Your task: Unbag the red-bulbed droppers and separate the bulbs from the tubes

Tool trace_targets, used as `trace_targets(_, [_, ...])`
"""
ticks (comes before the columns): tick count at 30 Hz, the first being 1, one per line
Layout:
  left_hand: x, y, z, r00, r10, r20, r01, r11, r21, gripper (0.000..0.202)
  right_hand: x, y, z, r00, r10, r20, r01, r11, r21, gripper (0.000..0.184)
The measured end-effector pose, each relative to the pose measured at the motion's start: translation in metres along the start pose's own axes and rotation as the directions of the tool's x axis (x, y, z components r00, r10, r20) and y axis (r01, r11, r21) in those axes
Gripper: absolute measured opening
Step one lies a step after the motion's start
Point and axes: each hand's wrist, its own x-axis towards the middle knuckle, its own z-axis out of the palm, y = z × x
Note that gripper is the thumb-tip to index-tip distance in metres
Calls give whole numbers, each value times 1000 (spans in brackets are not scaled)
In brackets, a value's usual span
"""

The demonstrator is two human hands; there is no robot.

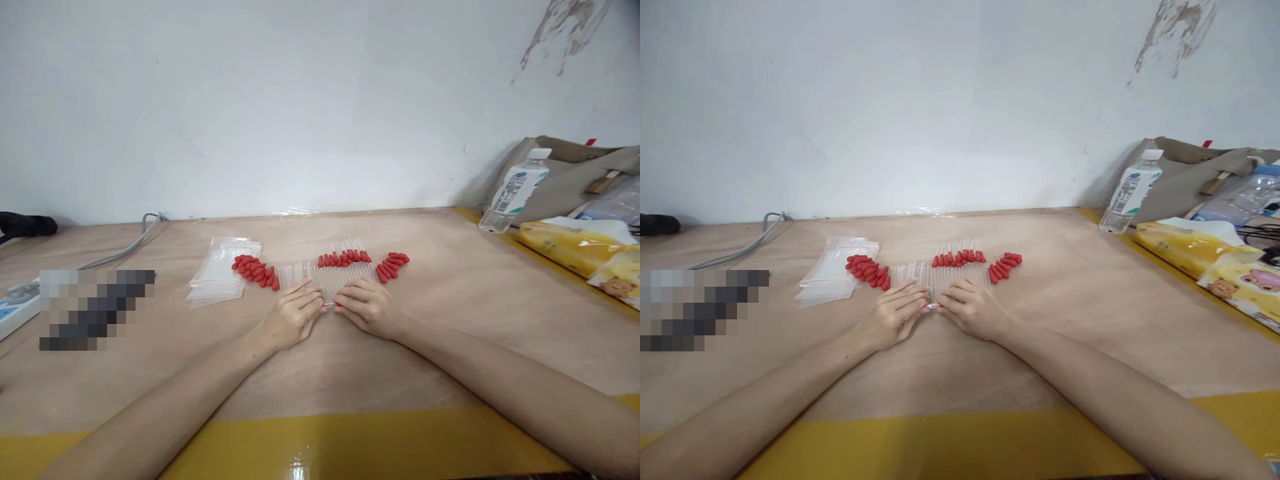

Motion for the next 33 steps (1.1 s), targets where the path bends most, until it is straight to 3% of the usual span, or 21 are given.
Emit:
trace_targets(14, [-5, 0, -2, 1000, -4, 20, 7, 991, -136, 8, -4, 0, -3, 990, -106, -96, 106, 994, -1, 15])
trace_targets(23, [-15, -7, -11, 999, -41, 8, 42, 989, -143, 12, -14, 7, -17, 987, -134, -83, 131, 990, -45, 19])
trace_targets(26, [-25, -22, -20, 985, -170, -38, 169, 985, -44, 13, -21, 24, -27, 992, 3, -123, -15, 995, -95, 18])
trace_targets(30, [-30, -42, -23, 930, -352, -103, 358, 933, 46, 19, -27, 49, -38, 959, 213, -189, -244, 956, -164, 14])
trace_targets(33, [-25, -49, -17, 910, -403, -96, 411, 907, 92, 28, -30, 67, -44, 878, 439, -192, -461, 883, -89, 19])
